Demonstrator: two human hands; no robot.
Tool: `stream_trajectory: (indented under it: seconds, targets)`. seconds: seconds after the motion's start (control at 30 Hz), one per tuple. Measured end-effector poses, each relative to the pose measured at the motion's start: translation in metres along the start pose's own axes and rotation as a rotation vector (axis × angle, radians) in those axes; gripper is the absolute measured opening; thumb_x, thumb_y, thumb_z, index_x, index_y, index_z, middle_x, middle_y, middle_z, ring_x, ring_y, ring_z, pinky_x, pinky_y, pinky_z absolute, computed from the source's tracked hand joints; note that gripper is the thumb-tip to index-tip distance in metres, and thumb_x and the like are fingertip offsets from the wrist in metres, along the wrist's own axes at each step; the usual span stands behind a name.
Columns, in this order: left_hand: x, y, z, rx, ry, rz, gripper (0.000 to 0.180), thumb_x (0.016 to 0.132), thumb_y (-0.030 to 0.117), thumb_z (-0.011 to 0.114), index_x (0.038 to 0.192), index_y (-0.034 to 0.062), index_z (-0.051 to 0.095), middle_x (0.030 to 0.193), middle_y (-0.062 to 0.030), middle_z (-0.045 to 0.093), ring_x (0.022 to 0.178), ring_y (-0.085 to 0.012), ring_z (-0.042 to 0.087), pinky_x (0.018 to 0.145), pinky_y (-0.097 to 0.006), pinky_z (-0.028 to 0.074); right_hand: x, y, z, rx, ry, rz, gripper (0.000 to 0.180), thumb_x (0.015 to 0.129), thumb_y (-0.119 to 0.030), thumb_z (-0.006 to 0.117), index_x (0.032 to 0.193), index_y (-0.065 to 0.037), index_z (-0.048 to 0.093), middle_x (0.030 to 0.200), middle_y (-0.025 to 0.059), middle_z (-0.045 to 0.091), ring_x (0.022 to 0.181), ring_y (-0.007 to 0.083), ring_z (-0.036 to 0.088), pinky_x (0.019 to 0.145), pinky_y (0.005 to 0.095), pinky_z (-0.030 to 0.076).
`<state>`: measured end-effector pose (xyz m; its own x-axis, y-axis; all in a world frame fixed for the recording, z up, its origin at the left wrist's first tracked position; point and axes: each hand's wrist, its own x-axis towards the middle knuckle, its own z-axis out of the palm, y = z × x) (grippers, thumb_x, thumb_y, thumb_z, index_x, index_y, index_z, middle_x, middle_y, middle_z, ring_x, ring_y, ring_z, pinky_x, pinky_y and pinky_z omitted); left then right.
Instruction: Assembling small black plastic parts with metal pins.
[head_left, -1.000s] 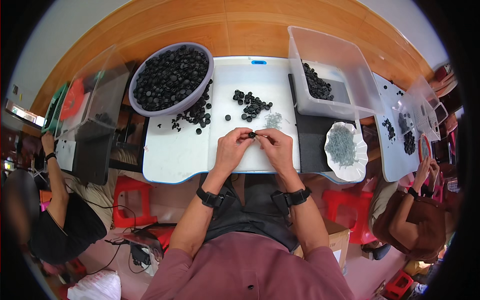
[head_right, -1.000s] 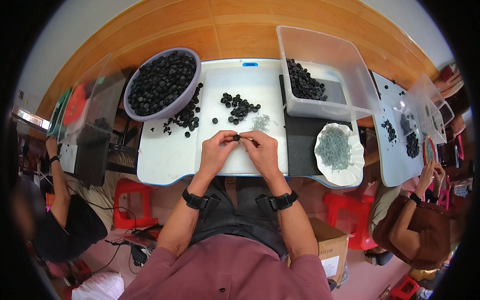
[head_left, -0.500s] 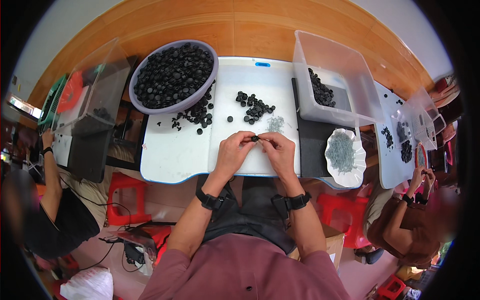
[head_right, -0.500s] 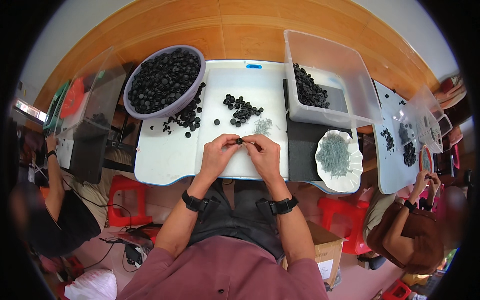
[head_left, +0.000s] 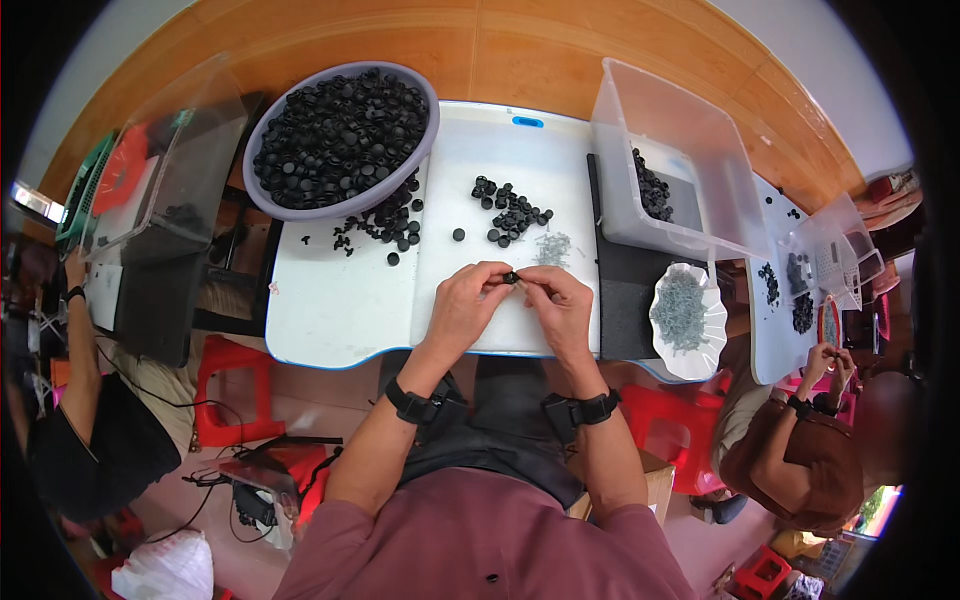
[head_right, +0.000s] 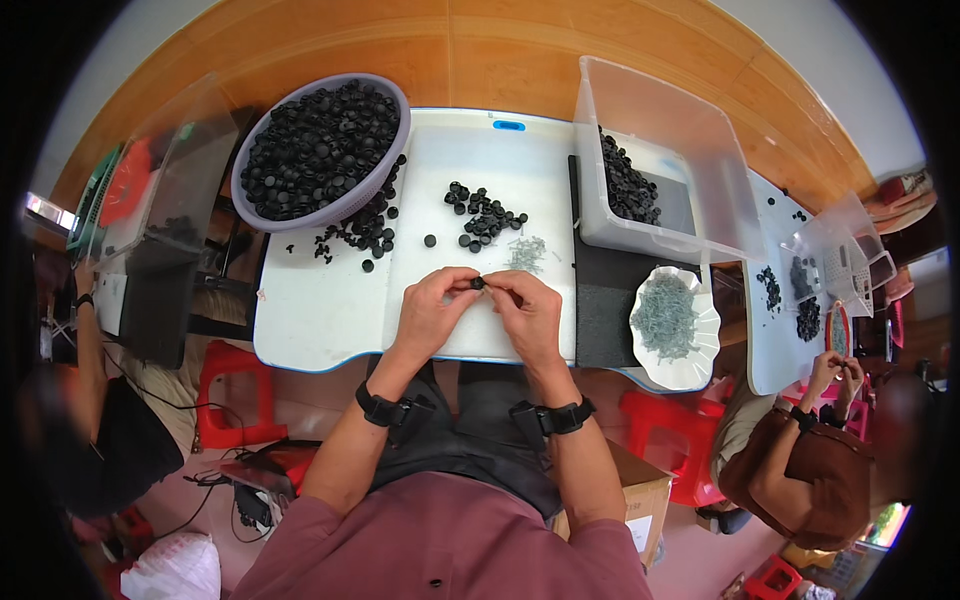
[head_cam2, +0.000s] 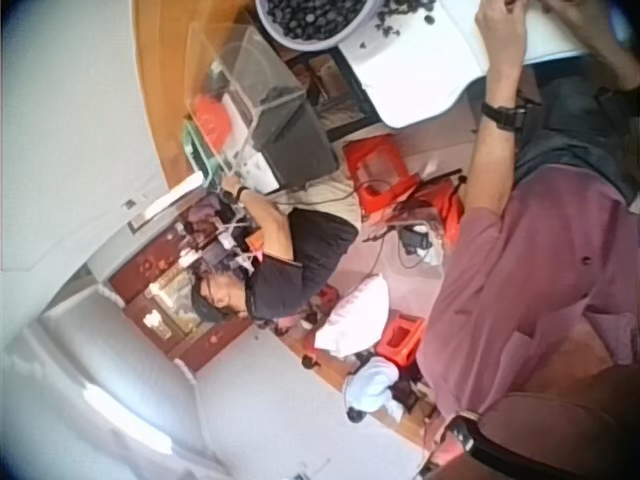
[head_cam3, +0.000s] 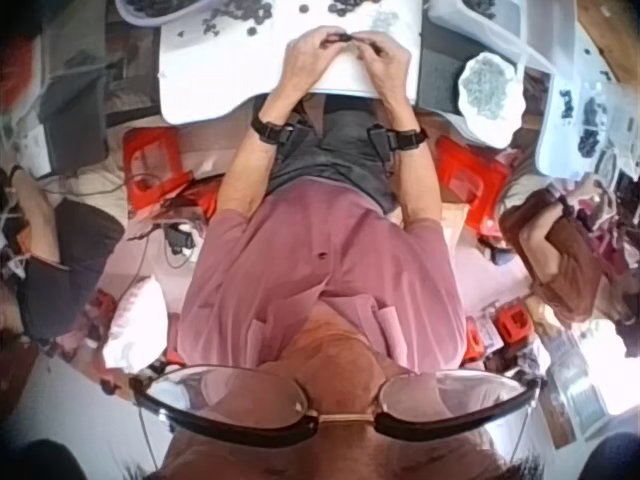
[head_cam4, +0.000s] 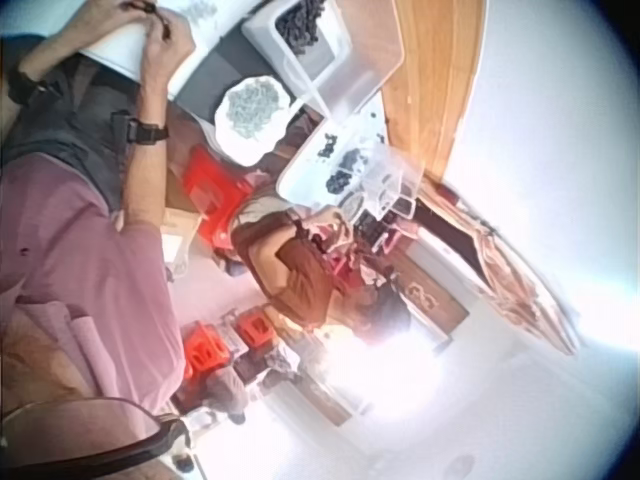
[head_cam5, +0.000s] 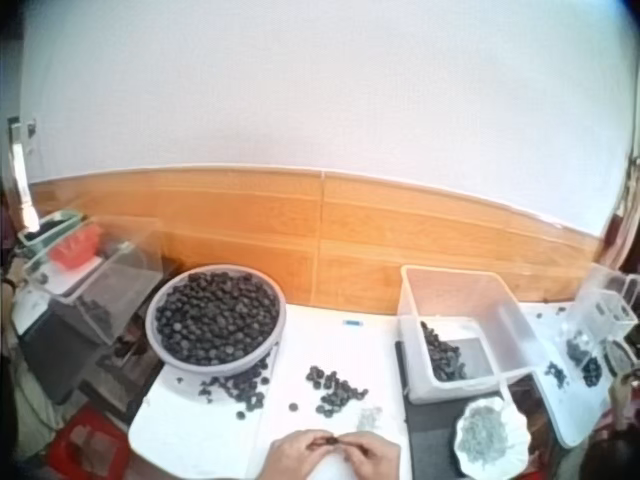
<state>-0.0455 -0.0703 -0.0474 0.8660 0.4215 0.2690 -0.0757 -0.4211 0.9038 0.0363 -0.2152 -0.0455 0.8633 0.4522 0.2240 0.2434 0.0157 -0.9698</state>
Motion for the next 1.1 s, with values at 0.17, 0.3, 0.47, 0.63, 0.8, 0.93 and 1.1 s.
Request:
stream_trajectory:
  seconds: [0.17,0.3,0.47,0.63,0.8,0.93,1.1]
  targets:
    - [0.001,-0.001,-0.001,-0.002,-0.02,0.002,0.026,0.085,0.006,0.079,0.11,0.0015,0.072,0.098,-0.0122,0.075,0.087,-0.0214,0.075,0.077,-0.031,0.059,0.0,-0.001,0.0,-0.116,-0.01,-0.066,0.017,0.087,0.008,0.071,0.101,0.001,0.077,0.093,0.0094,0.075,0.071,0.0124,0.067,0.062,0.0245,0.052]
    - [0.001,0.0,-0.001,0.031,-0.021,0.01,0.027,0.085,0.006,0.08,0.11,0.0015,0.073,0.098,-0.0128,0.076,0.087,-0.0214,0.075,0.077,-0.031,0.06,0.0,-0.007,0.0,-0.194,-0.022,-0.129,0.018,0.085,0.009,0.07,0.1,0.0,0.076,0.093,0.0107,0.075,0.078,0.0163,0.07,0.066,0.0264,0.054]
    - [0.0,0.0,-0.001,0.047,-0.023,0.033,0.026,0.087,0.006,0.077,0.112,0.0016,0.071,0.097,-0.0156,0.075,0.088,-0.0259,0.076,0.076,-0.034,0.061,0.001,-0.01,0.0,-0.252,-0.022,-0.206,0.017,0.084,0.008,0.072,0.098,-0.001,0.076,0.093,0.011,0.075,0.079,0.0194,0.072,0.067,0.028,0.056]
    - [0.0,0.001,-0.002,0.043,-0.011,0.029,0.024,0.087,0.007,0.077,0.109,0.0015,0.072,0.095,-0.0155,0.075,0.086,-0.0258,0.076,0.076,-0.034,0.061,0.002,-0.014,0.001,-0.335,-0.031,-0.312,0.019,0.082,0.009,0.073,0.097,-0.002,0.075,0.092,0.0117,0.075,0.078,0.0232,0.073,0.066,0.0301,0.057]
    - [0.001,-0.001,-0.002,0.058,-0.011,0.036,0.024,0.086,0.007,0.077,0.109,0.0019,0.072,0.094,-0.0153,0.075,0.085,-0.0261,0.076,0.076,-0.034,0.06,0.002,-0.013,0.003,-0.407,-0.06,-0.41,0.02,0.081,0.008,0.073,0.099,-0.001,0.074,0.09,0.0125,0.074,0.076,0.0267,0.072,0.066,0.0335,0.057]
    - [0.002,-0.002,-0.005,0.105,-0.051,0.045,0.029,0.086,0.009,0.077,0.114,0.0018,0.072,0.096,-0.016,0.076,0.087,-0.0257,0.076,0.078,-0.033,0.06,0.0,-0.016,0.006,-0.445,-0.036,-0.433,0.024,0.081,0.008,0.073,0.103,-0.002,0.072,0.089,0.0125,0.073,0.075,0.0283,0.071,0.066,0.0354,0.056]
    - [0.003,-0.001,-0.007,-0.086,-0.078,-0.086,0.031,0.088,0.011,0.077,0.117,0.0004,0.073,0.1,-0.0155,0.078,0.092,-0.0212,0.077,0.083,-0.031,0.06,-0.003,-0.011,0.005,-0.538,-0.003,-0.505,0.029,0.08,0.007,0.074,0.107,-0.003,0.07,0.09,0.0115,0.073,0.077,0.0282,0.071,0.068,0.0368,0.056]
